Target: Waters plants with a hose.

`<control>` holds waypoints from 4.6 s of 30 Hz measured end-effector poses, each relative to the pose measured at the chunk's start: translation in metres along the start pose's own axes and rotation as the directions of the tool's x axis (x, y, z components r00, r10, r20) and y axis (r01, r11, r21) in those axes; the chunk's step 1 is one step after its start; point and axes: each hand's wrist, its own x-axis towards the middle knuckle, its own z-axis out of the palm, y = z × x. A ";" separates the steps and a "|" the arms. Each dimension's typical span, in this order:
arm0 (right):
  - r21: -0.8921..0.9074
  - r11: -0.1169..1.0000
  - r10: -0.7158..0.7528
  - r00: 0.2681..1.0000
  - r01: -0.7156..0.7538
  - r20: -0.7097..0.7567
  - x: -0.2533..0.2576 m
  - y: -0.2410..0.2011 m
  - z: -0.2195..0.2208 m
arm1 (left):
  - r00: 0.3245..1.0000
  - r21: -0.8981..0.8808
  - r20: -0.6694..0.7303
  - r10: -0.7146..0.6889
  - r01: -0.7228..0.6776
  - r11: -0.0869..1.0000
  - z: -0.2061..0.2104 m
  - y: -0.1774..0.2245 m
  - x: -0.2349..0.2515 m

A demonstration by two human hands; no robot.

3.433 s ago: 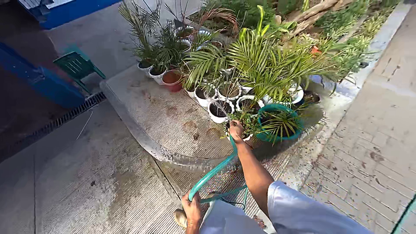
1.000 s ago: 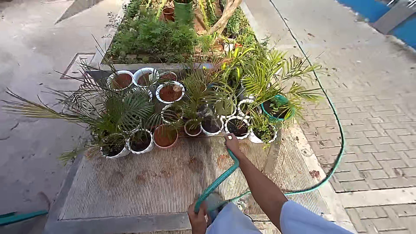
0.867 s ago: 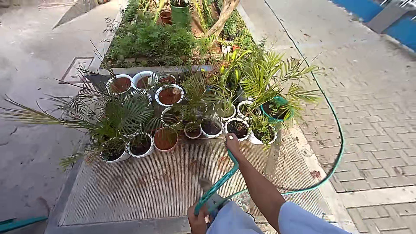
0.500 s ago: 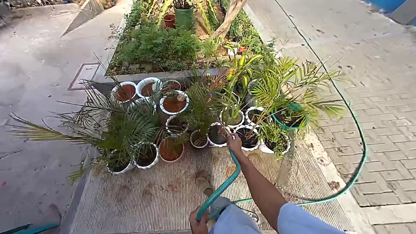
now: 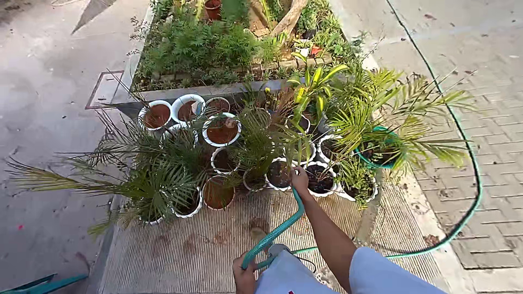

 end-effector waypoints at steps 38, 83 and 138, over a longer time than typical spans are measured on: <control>0.020 0.995 -0.100 0.981 0.098 0.168 -0.208 0.037 0.088 | 0.985 -0.091 -0.147 0.092 -0.106 0.990 -0.159 -0.020 -0.145; -0.037 0.996 -0.072 0.965 0.084 0.253 -0.260 0.152 -0.018 | 0.924 0.177 -0.369 0.101 -0.037 0.984 -0.097 -0.063 -0.314; -0.175 0.981 -0.015 0.937 0.081 0.349 -0.358 0.215 0.080 | 0.936 0.062 -0.333 -0.116 0.144 0.988 -0.249 -0.126 -0.337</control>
